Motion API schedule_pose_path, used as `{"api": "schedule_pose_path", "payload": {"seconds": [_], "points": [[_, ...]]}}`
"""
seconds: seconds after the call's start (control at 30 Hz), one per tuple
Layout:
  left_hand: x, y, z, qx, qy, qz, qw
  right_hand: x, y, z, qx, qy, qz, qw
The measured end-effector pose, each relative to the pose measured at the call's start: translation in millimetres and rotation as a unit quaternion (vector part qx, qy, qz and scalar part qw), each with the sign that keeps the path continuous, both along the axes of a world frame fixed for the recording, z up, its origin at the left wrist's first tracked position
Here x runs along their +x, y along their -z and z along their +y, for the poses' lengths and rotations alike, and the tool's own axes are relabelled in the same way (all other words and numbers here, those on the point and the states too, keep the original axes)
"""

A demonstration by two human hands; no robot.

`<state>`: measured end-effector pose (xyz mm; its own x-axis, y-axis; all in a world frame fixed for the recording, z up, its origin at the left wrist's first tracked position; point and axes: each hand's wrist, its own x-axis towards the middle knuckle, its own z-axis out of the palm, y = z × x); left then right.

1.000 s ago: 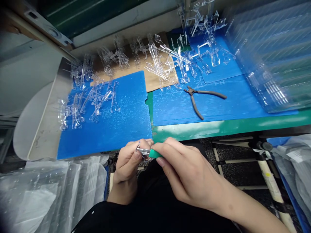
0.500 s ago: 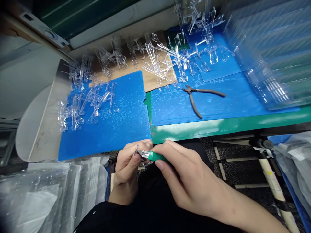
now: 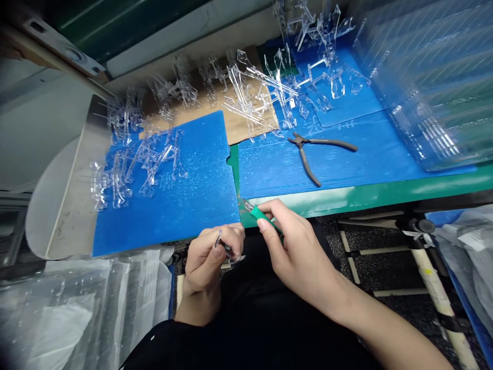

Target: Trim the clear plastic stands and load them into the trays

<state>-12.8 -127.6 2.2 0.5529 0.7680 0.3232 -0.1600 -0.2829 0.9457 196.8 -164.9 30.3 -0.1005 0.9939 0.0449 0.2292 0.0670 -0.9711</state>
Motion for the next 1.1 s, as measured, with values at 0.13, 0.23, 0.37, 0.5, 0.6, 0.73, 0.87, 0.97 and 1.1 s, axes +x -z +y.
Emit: {"api": "schedule_pose_path", "payload": {"seconds": [0.13, 0.23, 0.37, 0.5, 0.6, 0.73, 0.87, 0.97, 1.1], "points": [[-2.9, 2.6, -1.0, -0.024, 0.005, -0.005, 1.0, -2.5, -0.1, 3.5, -0.03, 0.001, 0.06, 0.998], [-2.9, 6.4, -2.7, -0.034, 0.006, -0.011, 0.999, -7.1, -5.1, 5.3, -0.049, 0.001, 0.141, 0.989], [6.2, 4.7, -2.0, -0.103, -0.053, -0.094, 0.989, -10.7, -4.0, 5.8, -0.091, 0.03, 0.223, 0.97], [13.9, -7.9, 7.3, -0.192, -0.146, -0.167, 0.956, -8.4, 14.1, 0.5, -0.083, 0.132, 0.196, 0.968], [13.5, -16.1, 15.9, -0.23, -0.184, -0.163, 0.942, -8.3, 29.8, -7.1, -0.087, 0.152, 0.155, 0.972], [12.0, -17.4, 24.3, -0.25, -0.204, -0.194, 0.927, -13.7, 40.4, -19.5, -0.117, 0.124, 0.148, 0.974], [10.1, -15.5, 28.6, -0.252, -0.23, -0.23, 0.911, -20.5, 41.1, -27.7, -0.164, 0.119, 0.204, 0.958], [7.0, -15.7, 29.3, -0.253, -0.249, -0.23, 0.906, -24.0, 39.3, -28.8, -0.185, 0.12, 0.234, 0.947], [2.8, -16.1, 29.8, -0.258, -0.259, -0.225, 0.903, -27.9, 36.3, -28.5, -0.198, 0.12, 0.247, 0.941]]}}
